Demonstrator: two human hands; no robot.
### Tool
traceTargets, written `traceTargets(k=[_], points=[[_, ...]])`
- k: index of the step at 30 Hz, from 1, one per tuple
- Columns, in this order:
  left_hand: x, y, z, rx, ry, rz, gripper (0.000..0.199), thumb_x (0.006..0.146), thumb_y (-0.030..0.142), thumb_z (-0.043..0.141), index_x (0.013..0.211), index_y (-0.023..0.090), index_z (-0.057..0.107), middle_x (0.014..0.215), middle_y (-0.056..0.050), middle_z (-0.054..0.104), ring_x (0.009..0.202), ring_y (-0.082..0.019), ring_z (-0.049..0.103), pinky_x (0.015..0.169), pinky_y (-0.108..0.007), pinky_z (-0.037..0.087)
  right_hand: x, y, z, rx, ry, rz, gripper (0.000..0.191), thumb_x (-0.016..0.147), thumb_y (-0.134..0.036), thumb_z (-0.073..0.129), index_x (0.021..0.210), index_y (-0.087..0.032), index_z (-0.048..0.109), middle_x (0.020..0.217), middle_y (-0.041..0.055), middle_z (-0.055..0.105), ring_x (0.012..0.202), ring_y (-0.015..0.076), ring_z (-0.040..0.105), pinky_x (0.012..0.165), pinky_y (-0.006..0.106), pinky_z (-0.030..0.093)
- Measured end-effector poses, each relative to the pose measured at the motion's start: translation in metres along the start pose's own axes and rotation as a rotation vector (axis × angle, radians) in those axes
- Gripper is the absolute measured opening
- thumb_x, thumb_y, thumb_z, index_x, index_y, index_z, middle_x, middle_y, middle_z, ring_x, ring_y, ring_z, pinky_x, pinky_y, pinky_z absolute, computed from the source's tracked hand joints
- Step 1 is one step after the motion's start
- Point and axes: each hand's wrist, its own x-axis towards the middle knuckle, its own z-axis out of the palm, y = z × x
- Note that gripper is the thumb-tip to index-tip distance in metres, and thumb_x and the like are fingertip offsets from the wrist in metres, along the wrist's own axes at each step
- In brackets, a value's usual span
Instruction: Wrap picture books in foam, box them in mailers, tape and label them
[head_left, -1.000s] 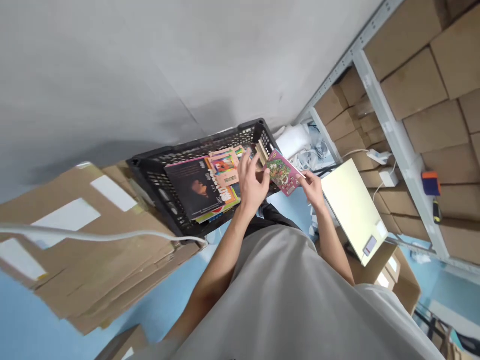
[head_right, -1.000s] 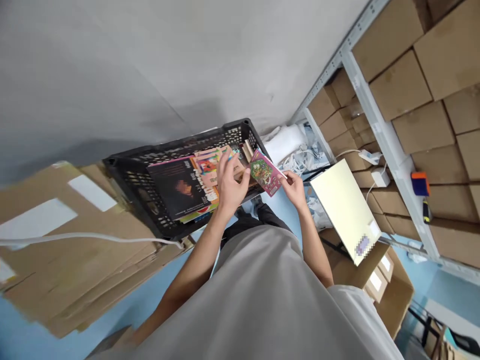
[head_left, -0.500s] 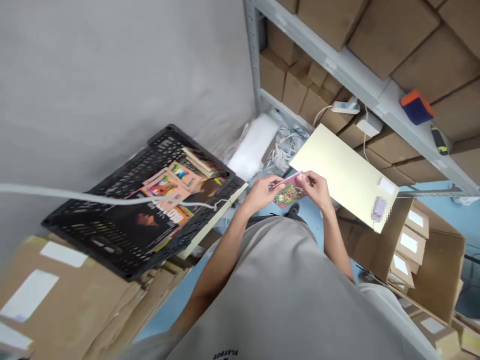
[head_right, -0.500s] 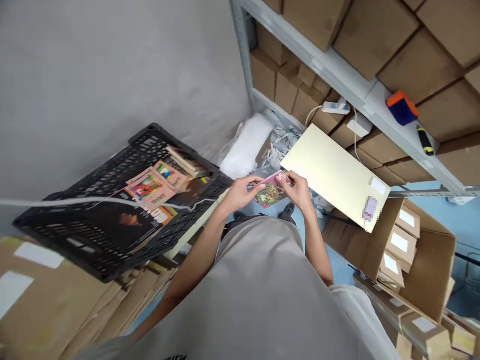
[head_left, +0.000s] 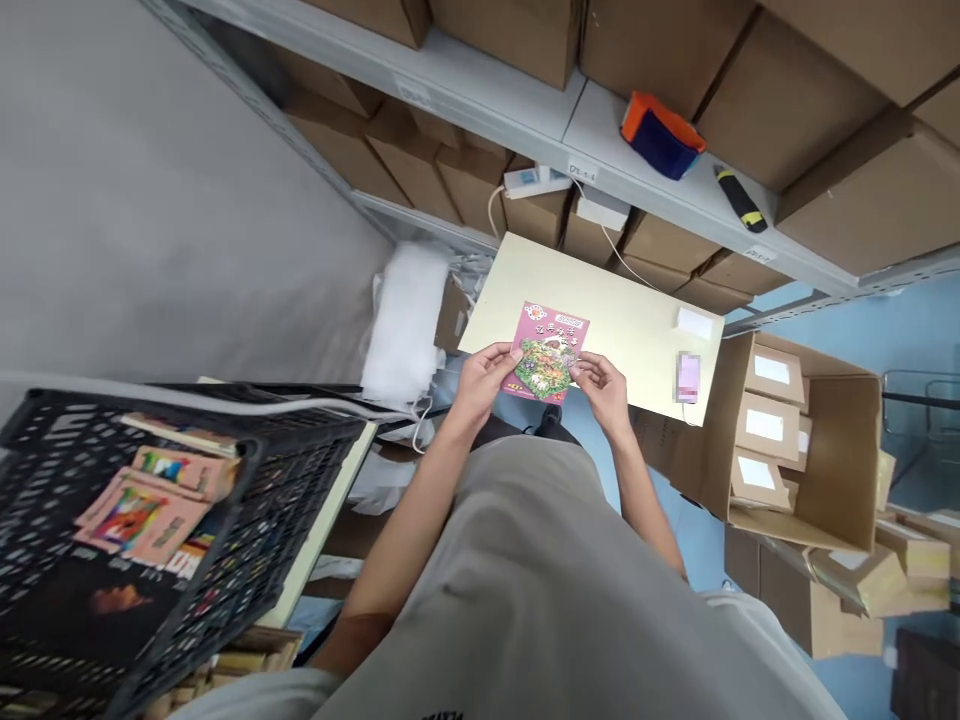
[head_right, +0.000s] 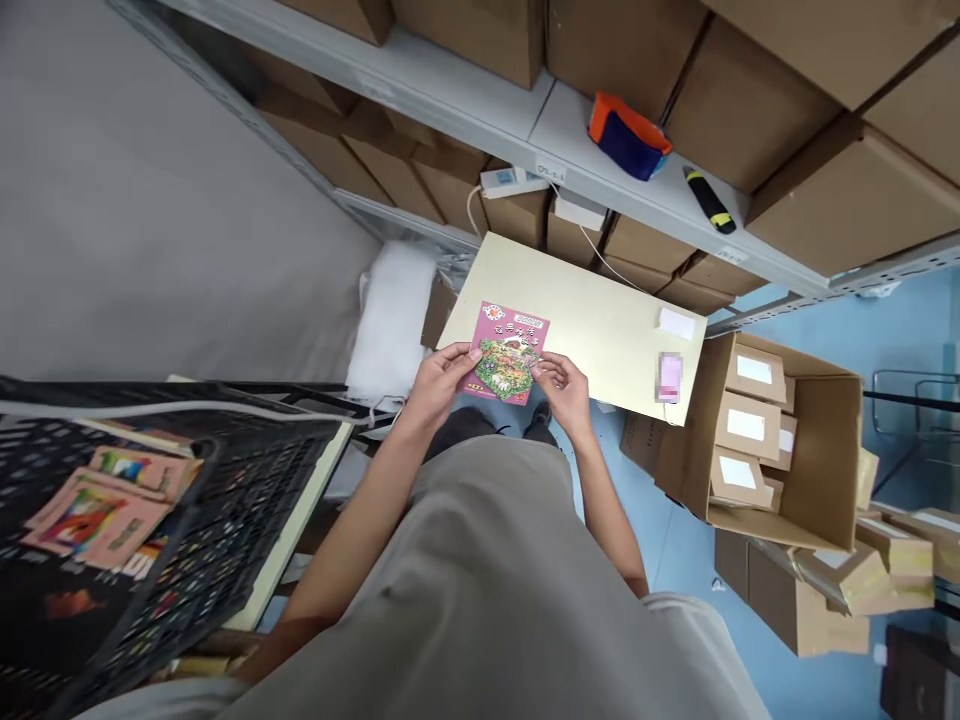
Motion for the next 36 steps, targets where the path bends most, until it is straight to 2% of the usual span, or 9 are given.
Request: traceTargets(k=[6, 11, 16, 19, 22, 24, 28, 32, 36], points=[[0.028, 0.0, 0.015, -0.003, -0.052, -0.055, 0.056, 0.069, 0.063, 0.101, 0.099, 0.02, 0.083, 0.097, -0.007, 0.084, 0.085, -0.02, 0.075, 0.077, -0.03, 0.062, 0.02, -0.005, -0.005, -0.051, 0.116, 0.001, 0.055, 0.087, -0.068, 0.085, 0.118, -0.023, 0.079, 0.104, 0.0095, 0.083, 0.098, 0.0253, 0.077, 0.095, 0.044, 0.067], [0.058, 0.01, 0.025, 0.022, -0.094, -0.013, 0.057, 0.068, 0.062, 0.102, 0.099, 0.019, 0.081, 0.096, -0.007, 0.083, 0.09, -0.021, 0.076, 0.086, -0.034, 0.064, 0.019, -0.036, 0.012, -0.273, 0.332, -0.162, 0.041, 0.101, -0.059, 0.073, 0.124, -0.026, 0.079, 0.141, 0.0146, 0.075, 0.12, 0.0277, 0.074, 0.1, 0.045, 0.066], [0.066, 0.024, 0.04, 0.04, -0.145, 0.06, 0.055, 0.071, 0.061, 0.1, 0.1, 0.019, 0.08, 0.102, -0.009, 0.085, 0.098, -0.026, 0.081, 0.093, -0.041, 0.067, 0.021, -0.05, 0.05, -0.235, 0.202, -0.101, 0.052, 0.102, -0.064, 0.074, 0.139, -0.027, 0.073, 0.148, 0.0145, 0.075, 0.13, 0.0292, 0.075, 0.103, 0.044, 0.068], [0.057, 0.034, 0.042, 0.146, -0.234, 0.165, 0.044, 0.081, 0.057, 0.094, 0.103, 0.02, 0.083, 0.108, -0.011, 0.086, 0.103, -0.029, 0.082, 0.099, -0.046, 0.067, 0.028, -0.046, 0.073, -0.185, 0.24, -0.085, 0.065, 0.098, -0.068, 0.078, 0.145, -0.025, 0.067, 0.152, 0.0162, 0.073, 0.133, 0.0298, 0.075, 0.103, 0.042, 0.068], [0.052, 0.041, 0.034, 0.271, -0.341, 0.304, 0.033, 0.088, 0.052, 0.089, 0.102, 0.023, 0.086, 0.117, -0.011, 0.086, 0.116, -0.03, 0.081, 0.113, -0.048, 0.063, 0.034, -0.041, 0.084, -0.213, 0.357, -0.089, 0.061, 0.1, -0.071, 0.071, 0.136, -0.022, 0.07, 0.131, 0.0144, 0.081, 0.118, 0.0281, 0.078, 0.098, 0.039, 0.067], [0.056, 0.04, 0.023, 0.3, -0.414, 0.297, 0.037, 0.089, 0.054, 0.088, 0.109, 0.023, 0.086, 0.121, -0.012, 0.085, 0.117, -0.03, 0.08, 0.116, -0.047, 0.062, 0.037, -0.04, 0.083, -0.27, 0.416, -0.073, 0.057, 0.102, -0.073, 0.064, 0.122, -0.021, 0.074, 0.115, 0.0121, 0.083, 0.106, 0.0275, 0.077, 0.093, 0.039, 0.065], [0.077, 0.03, -0.005, 0.329, -0.288, 0.247, 0.066, 0.085, 0.061, 0.09, 0.136, 0.021, 0.078, 0.141, -0.016, 0.077, 0.125, -0.03, 0.077, 0.121, -0.049, 0.058, 0.037, -0.043, 0.076, -0.212, 0.396, -0.06, 0.055, 0.098, -0.074, 0.068, 0.114, -0.021, 0.076, 0.114, 0.0122, 0.085, 0.108, 0.0303, 0.078, 0.094, 0.041, 0.065], [0.09, 0.032, -0.021, 0.22, -0.381, 0.066, 0.063, 0.083, 0.073, 0.09, 0.116, 0.019, 0.083, 0.127, -0.016, 0.083, 0.121, -0.033, 0.078, 0.116, -0.049, 0.061, 0.038, -0.043, 0.081, -0.04, 0.327, -0.002, 0.06, 0.092, -0.074, 0.077, 0.121, -0.021, 0.077, 0.128, 0.0141, 0.085, 0.115, 0.0324, 0.08, 0.1, 0.045, 0.067], [0.089, 0.046, -0.02, 0.136, -0.412, -0.009, 0.059, 0.077, 0.074, 0.094, 0.098, 0.021, 0.084, 0.106, -0.01, 0.086, 0.106, -0.03, 0.079, 0.103, -0.043, 0.065, 0.047, -0.037, 0.085, 0.045, 0.325, 0.03, 0.064, 0.087, -0.076, 0.082, 0.119, -0.021, 0.078, 0.125, 0.0149, 0.086, 0.112, 0.0342, 0.081, 0.098, 0.05, 0.069]])
